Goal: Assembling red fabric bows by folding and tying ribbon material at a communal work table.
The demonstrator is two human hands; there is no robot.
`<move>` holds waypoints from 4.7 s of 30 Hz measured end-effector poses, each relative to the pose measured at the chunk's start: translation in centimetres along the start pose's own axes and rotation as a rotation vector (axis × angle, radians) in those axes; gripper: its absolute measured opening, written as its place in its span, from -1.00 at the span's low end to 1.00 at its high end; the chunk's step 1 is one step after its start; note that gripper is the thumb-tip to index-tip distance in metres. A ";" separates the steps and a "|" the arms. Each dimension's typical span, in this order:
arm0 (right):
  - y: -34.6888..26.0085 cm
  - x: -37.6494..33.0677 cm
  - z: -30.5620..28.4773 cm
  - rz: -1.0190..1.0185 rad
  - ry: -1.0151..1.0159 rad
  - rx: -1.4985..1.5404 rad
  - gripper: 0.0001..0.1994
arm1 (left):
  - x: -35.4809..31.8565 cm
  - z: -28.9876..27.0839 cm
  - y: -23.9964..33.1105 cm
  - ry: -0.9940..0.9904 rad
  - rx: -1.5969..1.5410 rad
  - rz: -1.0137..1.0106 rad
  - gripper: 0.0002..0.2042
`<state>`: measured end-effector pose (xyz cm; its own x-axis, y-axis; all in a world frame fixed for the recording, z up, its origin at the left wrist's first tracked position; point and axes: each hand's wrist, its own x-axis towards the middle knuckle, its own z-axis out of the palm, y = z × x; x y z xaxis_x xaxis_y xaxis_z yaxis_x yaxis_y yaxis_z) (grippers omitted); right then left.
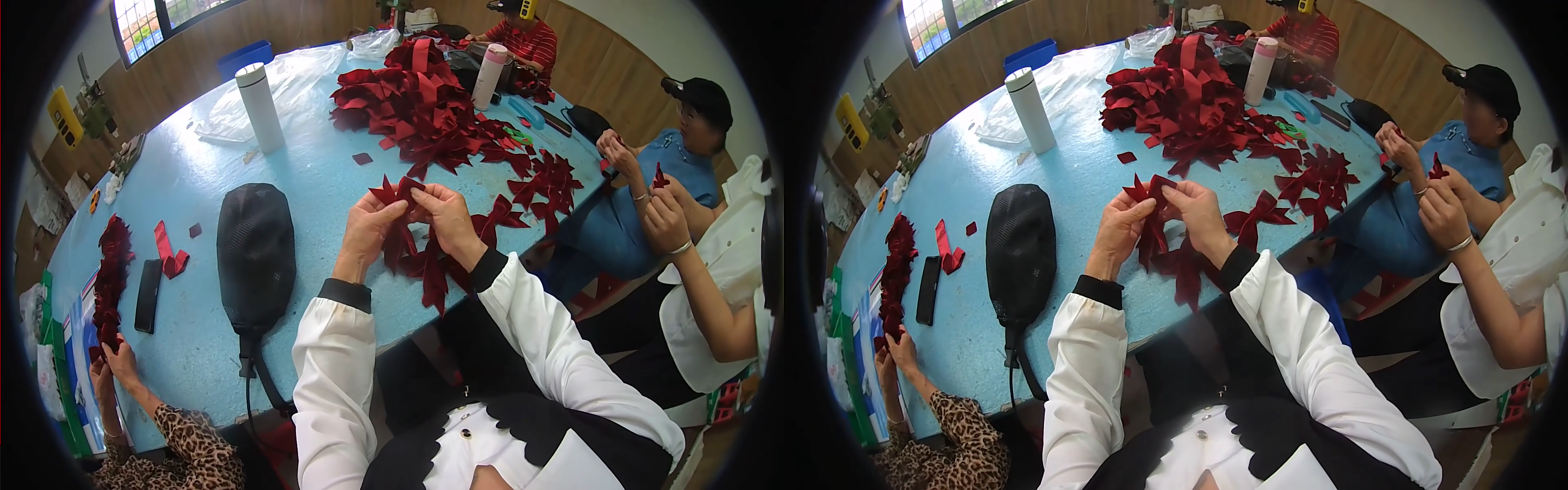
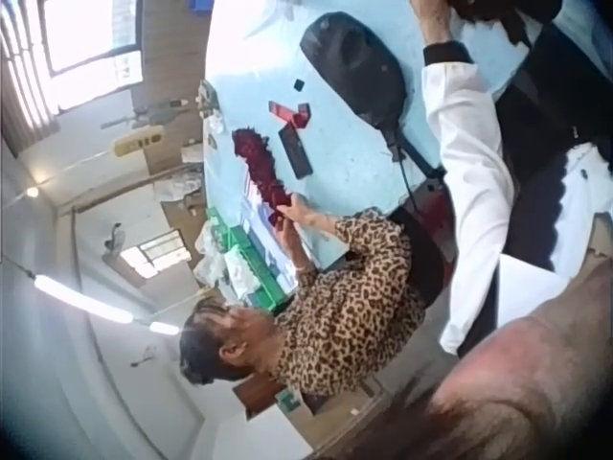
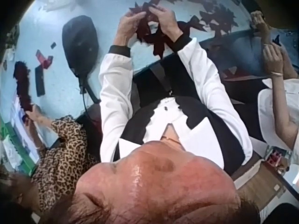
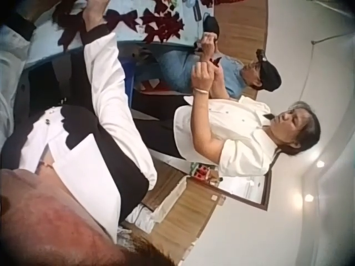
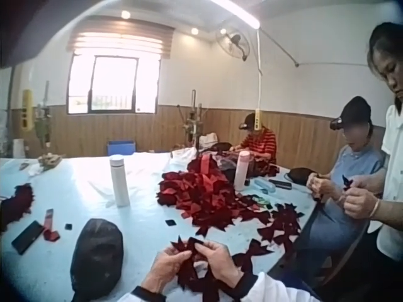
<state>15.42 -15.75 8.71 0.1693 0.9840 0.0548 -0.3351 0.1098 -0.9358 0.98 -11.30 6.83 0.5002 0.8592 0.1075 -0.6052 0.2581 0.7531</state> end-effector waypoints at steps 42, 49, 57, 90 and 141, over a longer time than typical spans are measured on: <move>-0.1 -2.1 -0.6 -0.058 -0.130 -0.420 -0.83 | 0.7 -1.5 -0.5 0.147 -0.099 -0.049 -0.85; -0.7 -2.1 -0.4 -0.001 -0.005 -0.254 -0.87 | -0.1 -0.9 0.4 0.026 0.132 -0.193 -0.85; 0.3 -1.6 -1.4 0.068 0.008 -0.103 -0.87 | -0.5 -0.4 0.8 -0.012 0.158 -0.215 -0.82; -0.2 -1.4 -0.8 0.120 -0.090 -0.172 -0.86 | 0.0 -1.3 0.4 -0.001 0.020 -0.233 -0.68; 0.0 -0.8 0.0 0.058 -0.064 -0.051 -0.83 | -0.1 -0.7 0.5 0.148 0.199 -0.160 -0.88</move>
<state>15.26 -16.49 8.67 0.0911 0.9956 0.0205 -0.2948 0.0466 -0.9544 0.18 -10.99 6.79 0.4754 0.8732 -0.1078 -0.3849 0.3166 0.8670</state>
